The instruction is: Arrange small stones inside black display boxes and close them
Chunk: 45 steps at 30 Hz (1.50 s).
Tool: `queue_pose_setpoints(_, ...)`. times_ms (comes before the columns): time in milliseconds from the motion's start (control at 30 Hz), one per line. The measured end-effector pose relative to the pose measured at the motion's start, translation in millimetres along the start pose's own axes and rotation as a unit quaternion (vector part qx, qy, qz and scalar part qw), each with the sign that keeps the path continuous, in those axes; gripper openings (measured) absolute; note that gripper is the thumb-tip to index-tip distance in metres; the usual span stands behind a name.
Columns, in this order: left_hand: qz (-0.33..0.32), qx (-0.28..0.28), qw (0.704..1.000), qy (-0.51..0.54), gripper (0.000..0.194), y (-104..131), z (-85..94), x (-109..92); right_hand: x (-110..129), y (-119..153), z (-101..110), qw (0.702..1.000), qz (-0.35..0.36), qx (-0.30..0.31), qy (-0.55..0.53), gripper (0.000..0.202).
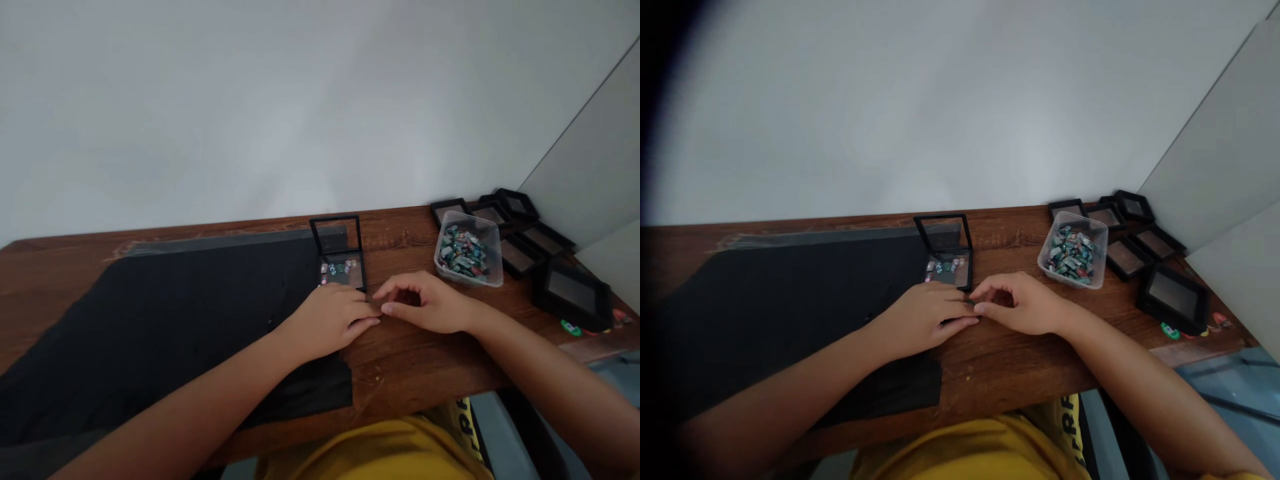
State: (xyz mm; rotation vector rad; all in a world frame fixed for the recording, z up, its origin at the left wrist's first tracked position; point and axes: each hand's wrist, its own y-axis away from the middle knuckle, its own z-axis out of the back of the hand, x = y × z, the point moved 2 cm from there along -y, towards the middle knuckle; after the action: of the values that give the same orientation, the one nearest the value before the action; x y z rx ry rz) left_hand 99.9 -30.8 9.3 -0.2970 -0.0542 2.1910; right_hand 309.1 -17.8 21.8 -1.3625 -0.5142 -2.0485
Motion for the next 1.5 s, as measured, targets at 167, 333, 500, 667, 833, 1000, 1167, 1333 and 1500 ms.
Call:
queue_pose_setpoints(167,0.039,0.019,0.999,-0.019,0.024,0,5.9,6,0,1,2,1.0,-0.002,-0.002,0.005,0.029)
queue_pose_setpoints(333,0.062,0.045,0.997,-0.012,0.026,-1,8.7,7,3,1,3,1.0,0.002,0.006,0.017,0.029)
queue_pose_setpoints(500,0.063,0.053,0.996,0.017,0.022,-2,11.0,6,3,0,3,0.999,0.01,0.009,0.03,0.03)
queue_pose_setpoints(667,0.056,0.084,0.992,0.076,0.018,0,14.9,9,3,1,4,0.999,0.007,0.012,0.036,0.029)
queue_pose_setpoints(833,0.044,0.092,0.989,0.107,0.018,7,21.4,16,2,1,5,0.999,-0.004,0.013,0.039,0.03)
queue_pose_setpoints(1000,0.095,0.113,0.977,0.151,0.019,12,24.5,23,3,2,5,0.998,-0.009,0.024,0.05,0.03)
queue_pose_setpoints(1167,0.134,0.149,0.963,0.178,0.019,11,24.6,19,2,1,3,0.996,-0.008,0.028,0.084,0.031)
queue_pose_setpoints(1333,0.146,0.176,0.956,0.185,0.018,8,24.3,12,-1,-2,-3,0.984,0.015,0.034,0.174,0.026)
queue_pose_setpoints(1500,0.145,0.181,0.953,0.193,0.016,6,24.1,10,0,-6,-11,0.969,0.055,0.043,0.236,0.026)
